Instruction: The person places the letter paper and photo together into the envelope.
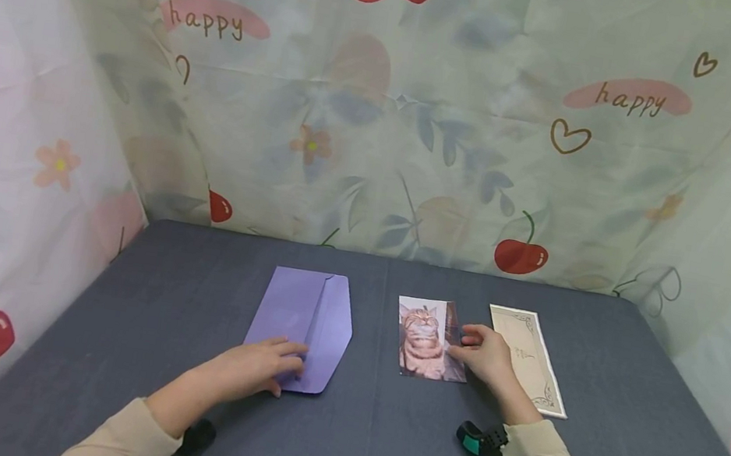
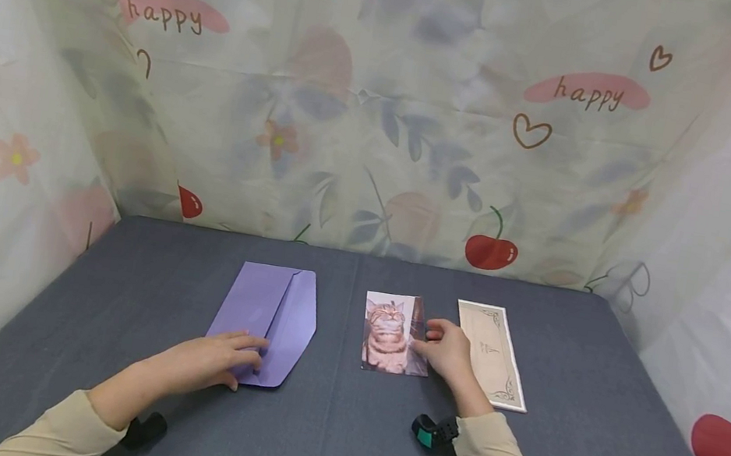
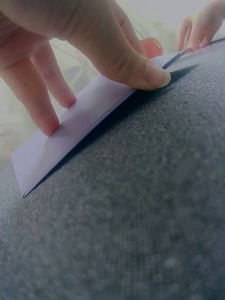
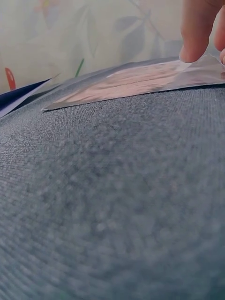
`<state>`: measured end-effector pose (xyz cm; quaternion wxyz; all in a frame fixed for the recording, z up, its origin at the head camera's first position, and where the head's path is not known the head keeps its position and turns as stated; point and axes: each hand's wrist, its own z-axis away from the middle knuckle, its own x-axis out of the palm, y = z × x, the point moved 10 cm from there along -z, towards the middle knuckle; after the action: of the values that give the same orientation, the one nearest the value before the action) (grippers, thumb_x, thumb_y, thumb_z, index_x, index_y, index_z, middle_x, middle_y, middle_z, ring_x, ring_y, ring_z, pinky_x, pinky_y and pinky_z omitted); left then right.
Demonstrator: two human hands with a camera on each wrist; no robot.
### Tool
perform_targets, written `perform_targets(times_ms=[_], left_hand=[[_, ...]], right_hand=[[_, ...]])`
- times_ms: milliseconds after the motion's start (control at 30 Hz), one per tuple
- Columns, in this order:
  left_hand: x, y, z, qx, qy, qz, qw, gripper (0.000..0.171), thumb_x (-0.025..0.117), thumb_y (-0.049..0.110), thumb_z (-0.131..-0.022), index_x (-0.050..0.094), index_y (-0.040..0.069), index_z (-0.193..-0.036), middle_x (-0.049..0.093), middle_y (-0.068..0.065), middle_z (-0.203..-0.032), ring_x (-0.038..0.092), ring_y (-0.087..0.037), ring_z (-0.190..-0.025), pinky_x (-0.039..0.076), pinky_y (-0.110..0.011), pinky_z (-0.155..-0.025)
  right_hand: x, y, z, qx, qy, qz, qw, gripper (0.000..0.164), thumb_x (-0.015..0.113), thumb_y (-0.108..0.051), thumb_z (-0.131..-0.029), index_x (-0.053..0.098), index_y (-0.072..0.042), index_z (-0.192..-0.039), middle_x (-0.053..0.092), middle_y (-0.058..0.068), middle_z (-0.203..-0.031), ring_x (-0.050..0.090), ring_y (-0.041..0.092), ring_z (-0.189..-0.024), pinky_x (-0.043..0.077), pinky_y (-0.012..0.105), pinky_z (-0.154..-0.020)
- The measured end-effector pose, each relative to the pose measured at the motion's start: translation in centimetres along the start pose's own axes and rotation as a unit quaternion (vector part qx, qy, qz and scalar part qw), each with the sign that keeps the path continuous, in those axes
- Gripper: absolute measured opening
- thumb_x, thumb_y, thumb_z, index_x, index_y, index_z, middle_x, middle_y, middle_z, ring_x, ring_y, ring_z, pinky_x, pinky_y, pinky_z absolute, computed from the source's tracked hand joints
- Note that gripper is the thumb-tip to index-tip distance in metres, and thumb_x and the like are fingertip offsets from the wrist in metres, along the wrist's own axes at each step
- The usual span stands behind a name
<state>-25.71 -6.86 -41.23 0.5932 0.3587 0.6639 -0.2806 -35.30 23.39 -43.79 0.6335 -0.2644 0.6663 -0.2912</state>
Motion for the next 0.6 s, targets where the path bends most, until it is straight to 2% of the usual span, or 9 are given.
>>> perform_targets(times_ms=[233,600], left_hand=[[0.16,-0.12,-0.04,-0.005,-0.008,0.006,0.9999,0.032,0.076,0.014,-0.069,0.06,0.015,-0.097,0.06,-0.01,-0.122,0.058,-0.029,-0.109,0.048,-0.037,-0.09],[-0.01,0.01,0.01,-0.003,-0.003,0.003,1.0,0.032,0.076,0.014,-0.068,0.06,0.015,-0.096,0.06,-0.01,-0.121,0.059,-0.029,-0.108,0.049,-0.037,-0.089]], right_hand=[[0.24,0.1,-0.22,0.006,0.002,0.009,1.0,0.049,0.074,-0.01,-0.072,0.057,0.011,-0.113,0.065,0.024,-0.095,0.063,0.03,-0.084,0.048,0.029,-0.066],[0.24,0.11,-0.22,0.027,-0.001,0.015,1.0,0.051,0.075,-0.009,-0.07,0.057,0.01,-0.113,0.065,0.023,-0.089,0.06,0.025,-0.075,0.043,0.025,-0.059]])
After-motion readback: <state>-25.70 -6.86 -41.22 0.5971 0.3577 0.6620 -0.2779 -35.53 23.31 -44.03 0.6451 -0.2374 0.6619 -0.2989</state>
